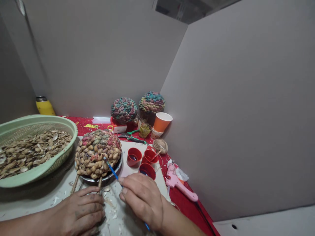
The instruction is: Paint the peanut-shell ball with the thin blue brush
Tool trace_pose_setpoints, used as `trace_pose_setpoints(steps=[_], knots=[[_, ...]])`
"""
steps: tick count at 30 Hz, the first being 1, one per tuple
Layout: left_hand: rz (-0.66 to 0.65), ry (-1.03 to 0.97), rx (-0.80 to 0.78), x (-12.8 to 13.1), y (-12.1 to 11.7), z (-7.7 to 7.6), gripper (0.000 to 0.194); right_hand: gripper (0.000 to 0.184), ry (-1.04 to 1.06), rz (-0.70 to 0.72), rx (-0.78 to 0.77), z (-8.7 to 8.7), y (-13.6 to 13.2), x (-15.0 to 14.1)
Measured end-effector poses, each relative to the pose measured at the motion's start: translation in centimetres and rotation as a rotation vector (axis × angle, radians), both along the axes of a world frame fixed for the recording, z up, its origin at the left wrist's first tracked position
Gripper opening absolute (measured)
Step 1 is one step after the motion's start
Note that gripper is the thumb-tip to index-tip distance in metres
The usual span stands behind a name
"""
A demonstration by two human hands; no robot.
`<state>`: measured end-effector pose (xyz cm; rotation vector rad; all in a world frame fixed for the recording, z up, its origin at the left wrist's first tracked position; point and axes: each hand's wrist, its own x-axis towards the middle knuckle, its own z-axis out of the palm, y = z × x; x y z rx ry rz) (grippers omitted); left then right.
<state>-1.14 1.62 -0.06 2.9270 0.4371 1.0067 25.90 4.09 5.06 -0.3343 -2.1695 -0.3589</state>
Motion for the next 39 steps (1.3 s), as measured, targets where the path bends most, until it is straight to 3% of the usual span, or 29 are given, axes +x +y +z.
trace_pose_setpoints(steps=[8,25,33,36,39], knots=[[-0.013,0.007,0.004,-0.1,0.1,-0.1,0.02,0.015,-0.001,-0.025,0.018,0.5,-0.4,0.4],[-0.026,0.012,-0.01,0.0,0.0,0.3,0.022,0.026,0.015,-0.018,-0.04,0.0,-0.5,0.2],[-0.015,0.005,0.009,0.1,0.2,0.6,0.019,0.018,-0.009,0.073,-0.048,-0.2,-0.9,0.0],[-0.012,0.006,0.012,0.1,0.1,0.5,0.018,0.018,0.078,0.093,-0.105,-0.2,-0.8,-0.5],[-0.004,0.004,0.014,0.0,0.0,0.3,0.017,0.015,0.348,0.065,-0.219,-0.7,-0.1,-1.6]])
